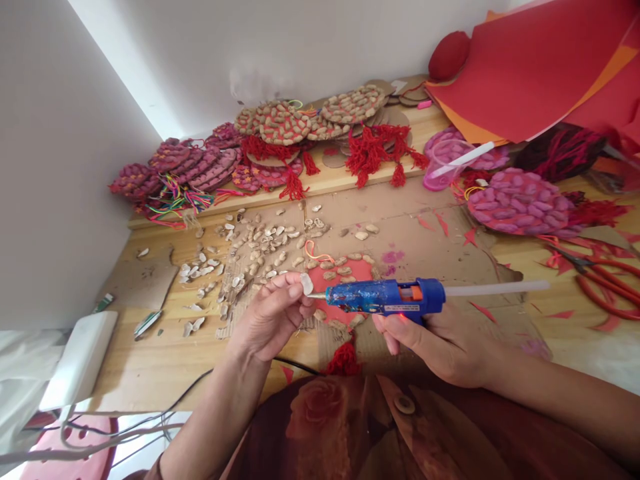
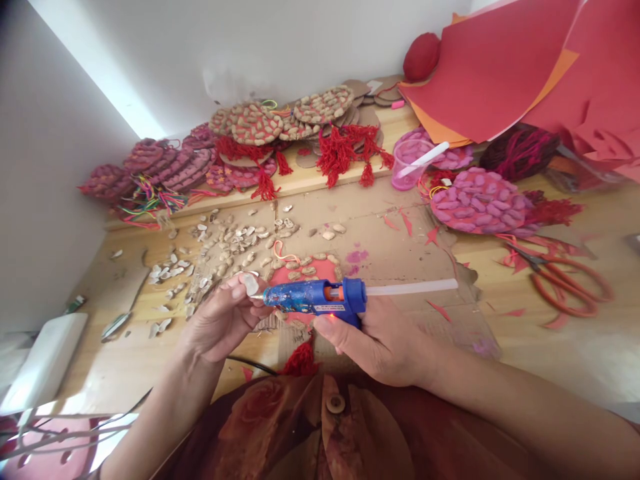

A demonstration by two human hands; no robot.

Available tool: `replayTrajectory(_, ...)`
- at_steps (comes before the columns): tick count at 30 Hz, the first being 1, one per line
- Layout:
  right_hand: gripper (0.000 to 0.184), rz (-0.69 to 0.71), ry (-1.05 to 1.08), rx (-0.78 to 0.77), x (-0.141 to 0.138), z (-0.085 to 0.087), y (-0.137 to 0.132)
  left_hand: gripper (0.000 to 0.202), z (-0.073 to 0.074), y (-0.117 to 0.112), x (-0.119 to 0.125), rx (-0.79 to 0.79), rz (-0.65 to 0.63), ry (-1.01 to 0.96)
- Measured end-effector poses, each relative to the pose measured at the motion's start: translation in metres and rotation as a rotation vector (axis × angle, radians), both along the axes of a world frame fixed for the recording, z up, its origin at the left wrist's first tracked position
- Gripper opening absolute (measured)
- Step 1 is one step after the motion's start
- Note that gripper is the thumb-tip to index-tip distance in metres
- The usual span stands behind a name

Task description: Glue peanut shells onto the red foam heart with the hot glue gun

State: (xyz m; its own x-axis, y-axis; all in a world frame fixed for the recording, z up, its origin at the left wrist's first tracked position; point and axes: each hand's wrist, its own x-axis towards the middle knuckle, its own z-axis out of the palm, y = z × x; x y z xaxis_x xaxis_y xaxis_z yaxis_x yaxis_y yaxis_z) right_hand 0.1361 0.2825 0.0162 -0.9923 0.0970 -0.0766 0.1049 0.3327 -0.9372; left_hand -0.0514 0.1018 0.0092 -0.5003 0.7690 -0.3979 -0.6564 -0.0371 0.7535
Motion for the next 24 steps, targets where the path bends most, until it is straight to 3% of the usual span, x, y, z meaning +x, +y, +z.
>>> replayTrajectory(24, 0.046, -0.027, 0.02, 0.036, -0.001, 0.0037, -0.0003, 0.03, 0.0008, -0.0017, -0.0014, -0.003, 0.01, -0.003)
